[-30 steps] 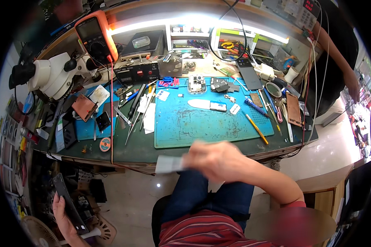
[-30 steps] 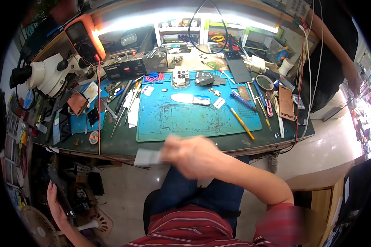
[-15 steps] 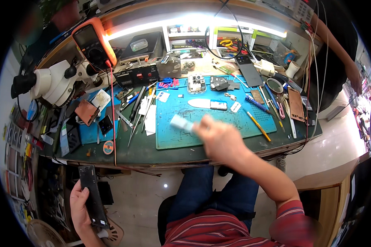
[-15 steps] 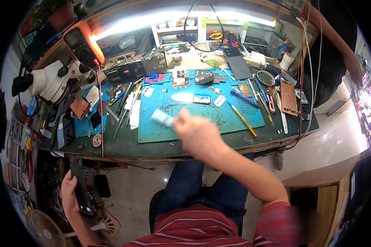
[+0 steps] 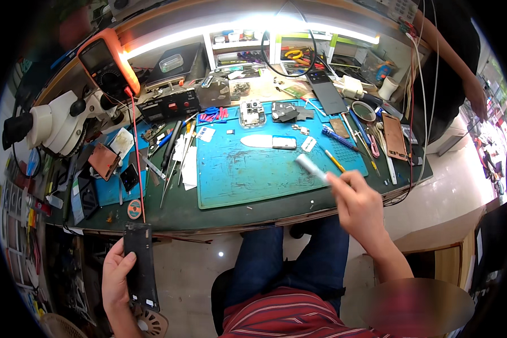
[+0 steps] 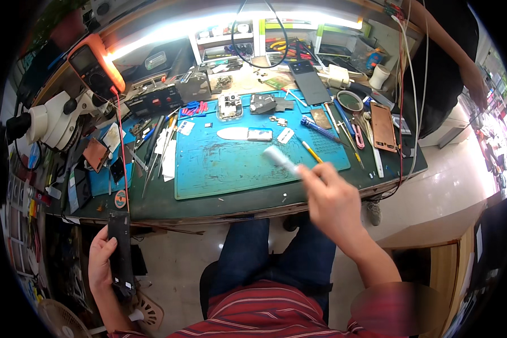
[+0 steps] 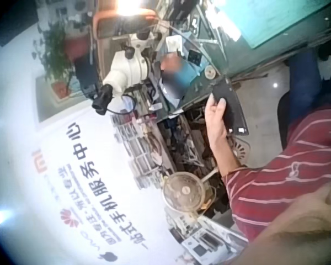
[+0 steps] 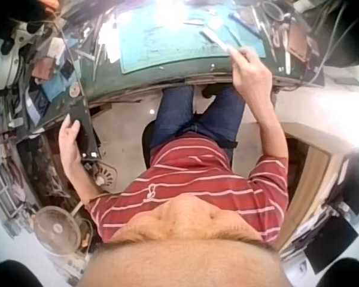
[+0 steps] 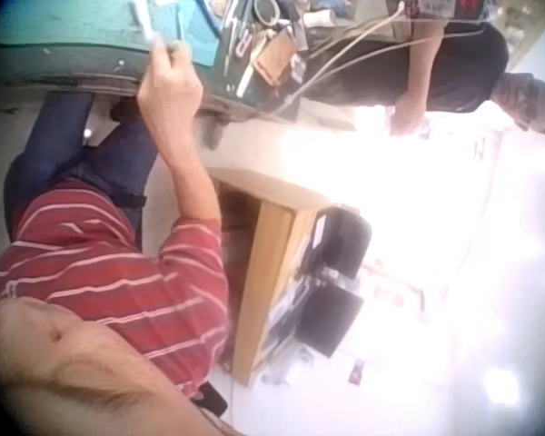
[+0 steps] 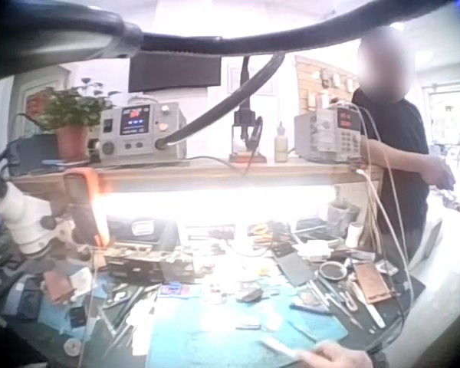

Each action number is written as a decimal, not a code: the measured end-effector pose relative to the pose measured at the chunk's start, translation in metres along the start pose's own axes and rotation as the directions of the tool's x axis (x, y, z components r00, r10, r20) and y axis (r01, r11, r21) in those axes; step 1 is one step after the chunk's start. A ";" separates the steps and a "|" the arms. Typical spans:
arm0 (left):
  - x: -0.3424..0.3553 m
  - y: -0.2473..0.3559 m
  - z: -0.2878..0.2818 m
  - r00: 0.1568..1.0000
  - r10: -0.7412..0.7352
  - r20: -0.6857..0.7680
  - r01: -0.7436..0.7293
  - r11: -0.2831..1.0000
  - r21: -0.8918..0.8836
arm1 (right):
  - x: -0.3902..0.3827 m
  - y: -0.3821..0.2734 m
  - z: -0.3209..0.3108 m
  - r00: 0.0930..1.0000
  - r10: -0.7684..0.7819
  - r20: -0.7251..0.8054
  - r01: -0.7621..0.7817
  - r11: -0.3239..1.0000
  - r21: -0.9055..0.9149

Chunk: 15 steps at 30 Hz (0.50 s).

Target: The person uses a small brush to clean the interior of a disassembled smartphone chassis on a workbench. They then use a cotton swab to wipe the inside surfaces before resuming brushing.

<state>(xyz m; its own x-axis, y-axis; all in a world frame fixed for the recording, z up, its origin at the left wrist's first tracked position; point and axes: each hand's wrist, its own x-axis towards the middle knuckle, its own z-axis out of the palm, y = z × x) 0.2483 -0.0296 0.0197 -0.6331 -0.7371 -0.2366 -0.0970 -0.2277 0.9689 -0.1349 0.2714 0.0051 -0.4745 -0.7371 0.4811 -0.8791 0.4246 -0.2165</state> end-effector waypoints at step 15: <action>0.121 0.005 0.182 0.809 -0.036 0.587 -0.083 0.981 0.176 | 0.019 0.100 0.006 0.965 0.092 -0.244 -0.187 0.897 -0.400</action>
<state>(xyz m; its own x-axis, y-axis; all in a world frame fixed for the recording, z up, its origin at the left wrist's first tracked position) 0.0310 -0.0043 0.0094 -0.9593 -0.2144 -0.1839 -0.1773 -0.0500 0.9829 -0.2320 0.2961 -0.0124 -0.5285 -0.5440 0.6517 -0.6822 0.7291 0.0554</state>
